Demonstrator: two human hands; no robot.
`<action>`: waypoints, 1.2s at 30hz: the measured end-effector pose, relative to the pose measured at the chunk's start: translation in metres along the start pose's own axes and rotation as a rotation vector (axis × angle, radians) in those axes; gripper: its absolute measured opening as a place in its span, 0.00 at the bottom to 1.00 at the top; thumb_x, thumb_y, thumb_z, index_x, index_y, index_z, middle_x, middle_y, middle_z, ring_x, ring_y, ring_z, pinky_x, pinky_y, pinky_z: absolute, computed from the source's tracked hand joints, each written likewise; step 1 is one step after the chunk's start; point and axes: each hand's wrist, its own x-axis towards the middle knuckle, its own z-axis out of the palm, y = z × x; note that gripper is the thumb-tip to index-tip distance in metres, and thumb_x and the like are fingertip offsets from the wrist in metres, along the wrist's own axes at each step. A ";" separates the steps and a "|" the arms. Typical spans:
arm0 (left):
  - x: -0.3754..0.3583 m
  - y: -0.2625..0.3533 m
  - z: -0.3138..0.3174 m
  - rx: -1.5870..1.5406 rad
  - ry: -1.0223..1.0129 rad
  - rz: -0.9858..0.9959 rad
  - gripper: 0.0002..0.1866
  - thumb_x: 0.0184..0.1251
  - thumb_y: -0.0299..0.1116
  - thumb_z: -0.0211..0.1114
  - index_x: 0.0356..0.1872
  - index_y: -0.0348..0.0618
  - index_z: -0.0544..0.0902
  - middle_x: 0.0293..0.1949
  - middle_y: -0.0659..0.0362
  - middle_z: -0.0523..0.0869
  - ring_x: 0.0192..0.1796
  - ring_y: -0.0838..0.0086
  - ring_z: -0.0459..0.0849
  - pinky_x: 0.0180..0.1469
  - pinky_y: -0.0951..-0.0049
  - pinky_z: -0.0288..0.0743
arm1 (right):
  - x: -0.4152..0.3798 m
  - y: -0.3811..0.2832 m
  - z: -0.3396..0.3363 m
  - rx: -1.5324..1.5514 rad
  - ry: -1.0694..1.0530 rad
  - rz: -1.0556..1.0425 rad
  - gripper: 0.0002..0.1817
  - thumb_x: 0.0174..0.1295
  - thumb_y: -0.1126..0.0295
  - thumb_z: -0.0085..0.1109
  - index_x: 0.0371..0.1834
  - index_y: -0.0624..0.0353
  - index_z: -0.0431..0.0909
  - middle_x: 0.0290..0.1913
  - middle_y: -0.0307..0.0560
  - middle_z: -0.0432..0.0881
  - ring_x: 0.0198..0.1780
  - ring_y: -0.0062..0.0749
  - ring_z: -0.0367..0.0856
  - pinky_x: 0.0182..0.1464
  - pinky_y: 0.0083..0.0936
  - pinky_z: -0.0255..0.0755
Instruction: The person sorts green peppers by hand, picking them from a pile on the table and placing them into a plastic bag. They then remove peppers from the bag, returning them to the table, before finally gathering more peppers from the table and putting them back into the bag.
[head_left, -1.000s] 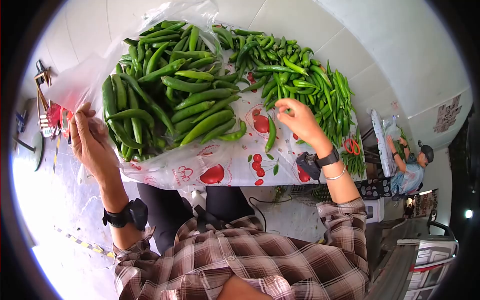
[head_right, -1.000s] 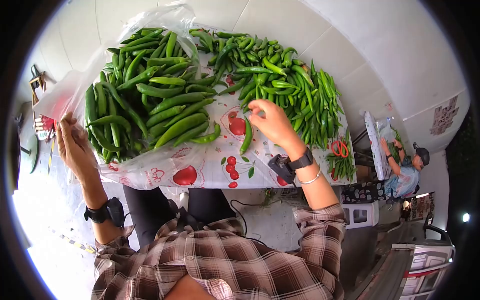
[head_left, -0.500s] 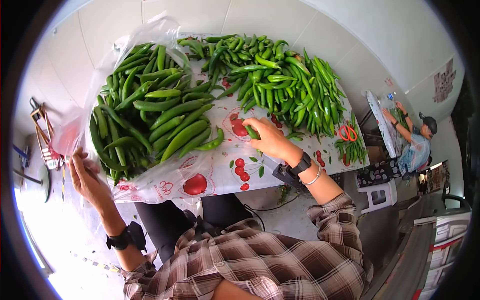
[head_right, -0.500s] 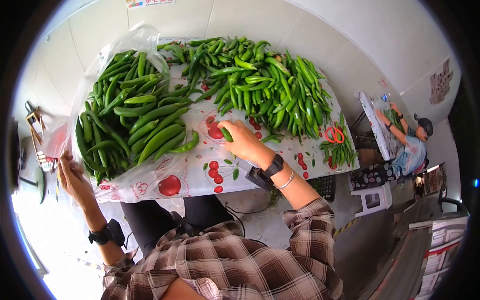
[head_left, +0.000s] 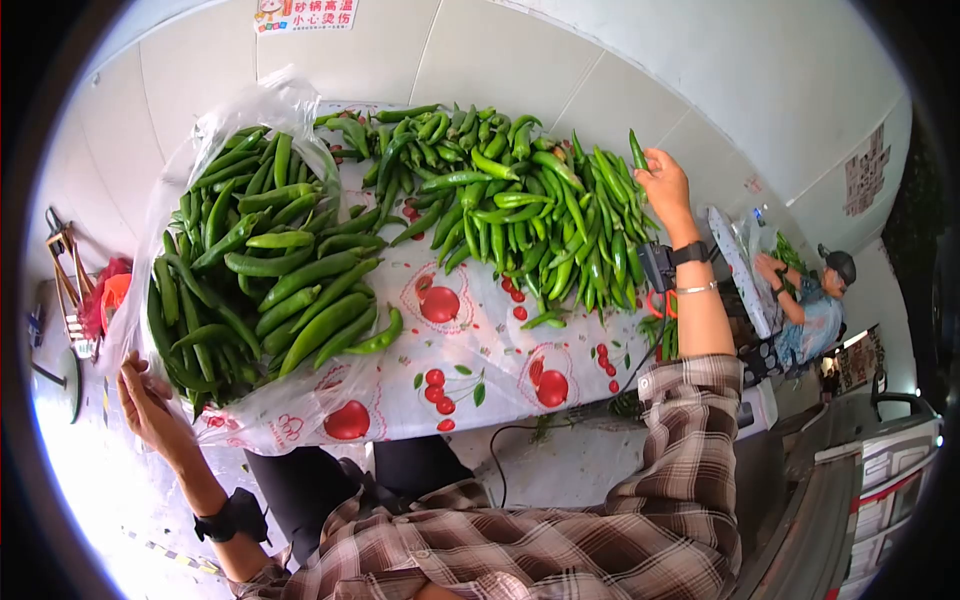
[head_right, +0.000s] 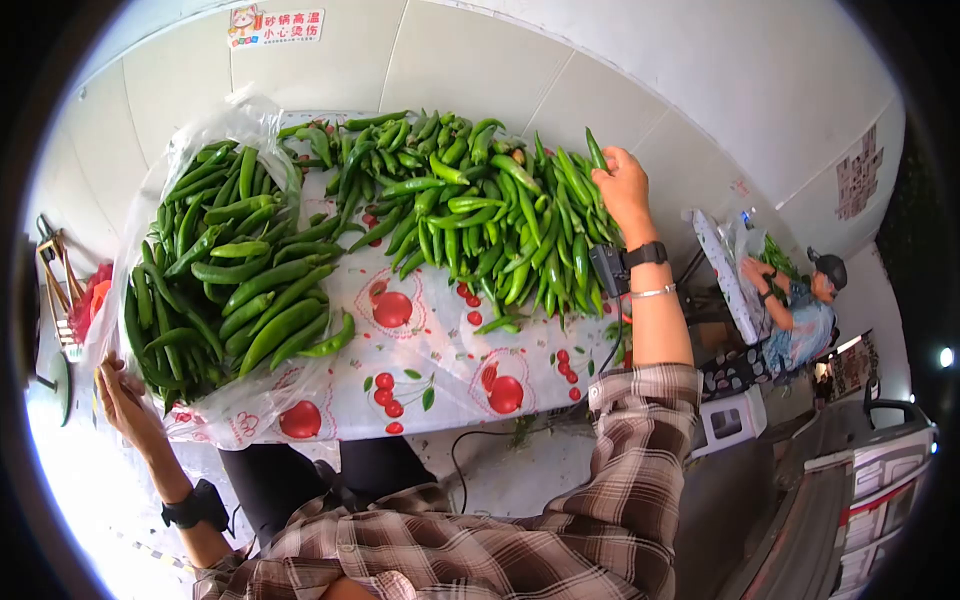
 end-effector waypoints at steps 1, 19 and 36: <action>-0.001 0.001 0.001 0.014 0.011 0.002 0.13 0.69 0.36 0.53 0.43 0.37 0.79 0.29 0.68 0.74 0.22 0.90 0.61 0.23 0.87 0.52 | 0.011 0.009 0.003 -0.048 -0.027 0.028 0.20 0.48 0.72 0.61 0.47 0.59 0.75 0.38 0.50 0.79 0.36 0.34 0.79 0.39 0.27 0.73; 0.006 0.005 -0.003 0.090 0.116 0.026 0.15 0.68 0.35 0.54 0.47 0.33 0.77 0.30 0.67 0.75 0.23 0.90 0.60 0.25 0.88 0.53 | 0.054 0.092 0.048 -0.150 -0.476 0.293 0.50 0.39 0.53 0.68 0.65 0.65 0.55 0.64 0.60 0.62 0.67 0.46 0.56 0.66 0.31 0.53; 0.008 -0.001 -0.011 0.048 0.111 0.007 0.14 0.68 0.35 0.54 0.45 0.33 0.78 0.30 0.66 0.75 0.23 0.90 0.61 0.24 0.88 0.53 | 0.051 0.076 0.032 0.064 -0.600 0.377 0.51 0.40 0.59 0.69 0.67 0.64 0.51 0.64 0.57 0.60 0.66 0.41 0.57 0.64 0.30 0.51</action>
